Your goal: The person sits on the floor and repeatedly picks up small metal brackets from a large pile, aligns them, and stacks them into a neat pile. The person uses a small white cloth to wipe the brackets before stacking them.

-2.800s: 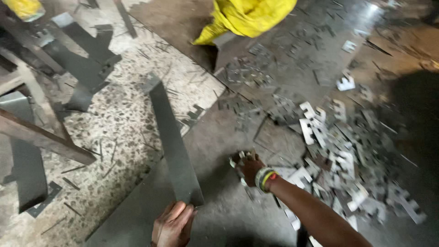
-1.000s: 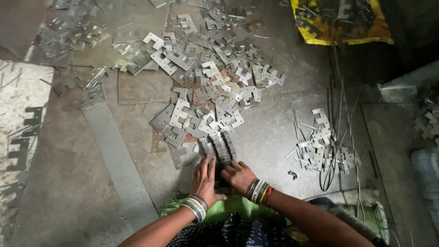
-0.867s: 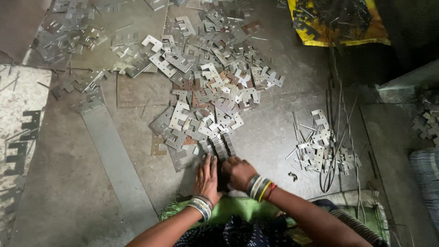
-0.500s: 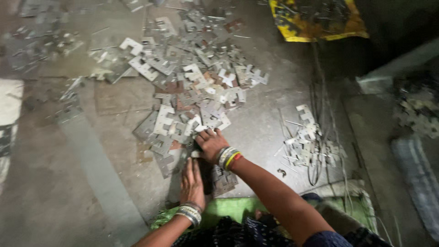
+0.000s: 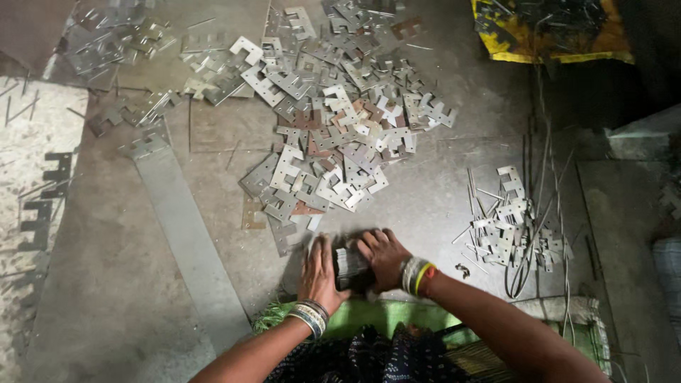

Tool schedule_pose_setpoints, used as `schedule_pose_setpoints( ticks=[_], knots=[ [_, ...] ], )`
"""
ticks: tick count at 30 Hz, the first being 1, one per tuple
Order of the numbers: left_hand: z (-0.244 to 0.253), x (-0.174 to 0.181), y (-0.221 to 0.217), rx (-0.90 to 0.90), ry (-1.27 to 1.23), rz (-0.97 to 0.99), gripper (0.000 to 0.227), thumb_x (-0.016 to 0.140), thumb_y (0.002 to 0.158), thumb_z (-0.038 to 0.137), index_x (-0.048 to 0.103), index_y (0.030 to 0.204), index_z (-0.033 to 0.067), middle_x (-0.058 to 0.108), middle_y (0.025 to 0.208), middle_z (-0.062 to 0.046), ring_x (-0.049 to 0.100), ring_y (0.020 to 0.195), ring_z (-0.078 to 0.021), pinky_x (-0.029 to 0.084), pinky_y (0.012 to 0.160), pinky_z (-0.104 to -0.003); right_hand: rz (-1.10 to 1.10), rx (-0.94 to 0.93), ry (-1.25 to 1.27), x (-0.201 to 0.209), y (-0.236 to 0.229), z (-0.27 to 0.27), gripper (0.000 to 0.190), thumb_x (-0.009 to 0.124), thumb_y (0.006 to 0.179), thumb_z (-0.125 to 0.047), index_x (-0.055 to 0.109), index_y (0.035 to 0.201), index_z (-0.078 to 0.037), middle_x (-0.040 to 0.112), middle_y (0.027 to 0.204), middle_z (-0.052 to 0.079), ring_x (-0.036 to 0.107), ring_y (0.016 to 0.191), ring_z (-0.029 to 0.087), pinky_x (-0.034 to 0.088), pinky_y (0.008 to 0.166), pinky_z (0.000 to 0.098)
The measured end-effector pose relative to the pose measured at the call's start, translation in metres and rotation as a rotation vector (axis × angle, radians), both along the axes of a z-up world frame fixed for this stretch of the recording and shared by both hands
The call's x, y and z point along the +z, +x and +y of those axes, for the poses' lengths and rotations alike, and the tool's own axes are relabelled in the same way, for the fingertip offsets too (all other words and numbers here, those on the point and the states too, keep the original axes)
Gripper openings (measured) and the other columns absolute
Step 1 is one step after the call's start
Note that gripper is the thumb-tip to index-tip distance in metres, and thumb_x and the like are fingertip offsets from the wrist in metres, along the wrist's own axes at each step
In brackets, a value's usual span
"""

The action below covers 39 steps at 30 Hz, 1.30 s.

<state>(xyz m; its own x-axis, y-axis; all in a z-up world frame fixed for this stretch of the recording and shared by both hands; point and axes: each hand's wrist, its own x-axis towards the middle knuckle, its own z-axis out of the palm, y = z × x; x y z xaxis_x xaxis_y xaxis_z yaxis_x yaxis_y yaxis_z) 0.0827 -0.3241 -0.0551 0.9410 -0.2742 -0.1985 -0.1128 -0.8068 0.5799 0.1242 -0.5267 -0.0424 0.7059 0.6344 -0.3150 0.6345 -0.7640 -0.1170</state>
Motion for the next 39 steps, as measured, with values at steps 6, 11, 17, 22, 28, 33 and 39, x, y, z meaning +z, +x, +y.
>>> schedule_pose_setpoints(
  ticks=[6,11,17,22,28,33,39],
  knots=[
    [0.011,-0.003,-0.002,-0.095,-0.083,0.185,0.130,0.098,0.064,0.034,0.011,0.158,0.0098,0.027,0.158,-0.022,0.033,0.144,-0.0400,0.034,0.118,-0.045,0.209,-0.149,-0.121,-0.031,-0.021,-0.002,0.097,0.087,0.060,-0.032,0.038,0.135,0.004,0.046,0.135,0.025,0.047,0.125,0.041,0.045,0.103,0.0518],
    [0.061,0.003,-0.015,-0.145,-0.069,0.136,0.082,0.088,0.074,0.033,0.050,0.140,0.0054,0.050,0.145,-0.016,0.051,0.132,-0.0363,0.043,0.112,-0.043,0.209,-0.422,0.251,-0.033,-0.009,-0.003,0.089,0.089,0.060,-0.037,0.047,0.129,0.002,0.062,0.120,0.024,0.062,0.111,0.041,0.054,0.095,0.0459],
    [0.177,-0.013,-0.087,-0.136,0.146,0.353,0.064,0.082,0.084,0.041,0.056,0.128,0.0032,0.058,0.130,-0.019,0.056,0.122,-0.0375,0.045,0.107,-0.046,0.598,-0.614,0.530,-0.063,0.033,0.039,0.086,0.089,0.059,-0.028,0.050,0.128,0.004,0.071,0.117,0.024,0.070,0.108,0.033,0.055,0.094,0.0405],
    [0.193,-0.078,-0.163,0.004,0.165,0.197,0.046,0.064,0.088,0.020,0.059,0.133,0.0209,0.065,0.126,-0.008,0.063,0.115,-0.0317,0.053,0.094,-0.046,0.508,-0.095,0.590,-0.028,0.042,0.167,0.078,0.085,0.061,-0.029,0.057,0.127,0.001,0.070,0.117,0.022,0.070,0.106,0.037,0.057,0.094,0.0444],
    [0.195,-0.176,-0.185,0.030,0.244,0.323,0.028,0.055,0.106,0.030,0.065,0.131,0.0227,0.067,0.115,-0.016,0.069,0.101,-0.0323,0.058,0.083,-0.047,0.116,0.433,0.256,-0.005,0.024,0.308,0.084,0.085,0.062,-0.032,0.048,0.131,-0.004,0.055,0.125,0.019,0.053,0.122,0.039,0.047,0.099,0.0518],
    [0.203,-0.207,-0.203,0.050,0.007,0.171,0.026,0.056,0.104,0.035,0.075,0.120,0.0234,0.068,0.111,-0.015,0.071,0.094,-0.0289,0.060,0.078,-0.046,0.096,0.482,0.123,-0.017,0.046,0.340,0.089,0.084,0.059,-0.032,0.047,0.137,-0.008,0.054,0.129,0.015,0.050,0.126,0.036,0.046,0.099,0.0529],
    [0.213,-0.217,-0.194,0.068,-0.057,0.092,0.032,0.061,0.101,0.038,0.068,0.126,0.0196,0.063,0.120,-0.016,0.064,0.105,-0.0314,0.057,0.085,-0.047,-0.109,0.282,0.083,-0.015,0.141,0.382,0.088,0.077,0.069,-0.045,0.044,0.141,-0.006,0.049,0.135,0.018,0.048,0.131,0.035,0.039,0.110,0.0550]
  ],
)
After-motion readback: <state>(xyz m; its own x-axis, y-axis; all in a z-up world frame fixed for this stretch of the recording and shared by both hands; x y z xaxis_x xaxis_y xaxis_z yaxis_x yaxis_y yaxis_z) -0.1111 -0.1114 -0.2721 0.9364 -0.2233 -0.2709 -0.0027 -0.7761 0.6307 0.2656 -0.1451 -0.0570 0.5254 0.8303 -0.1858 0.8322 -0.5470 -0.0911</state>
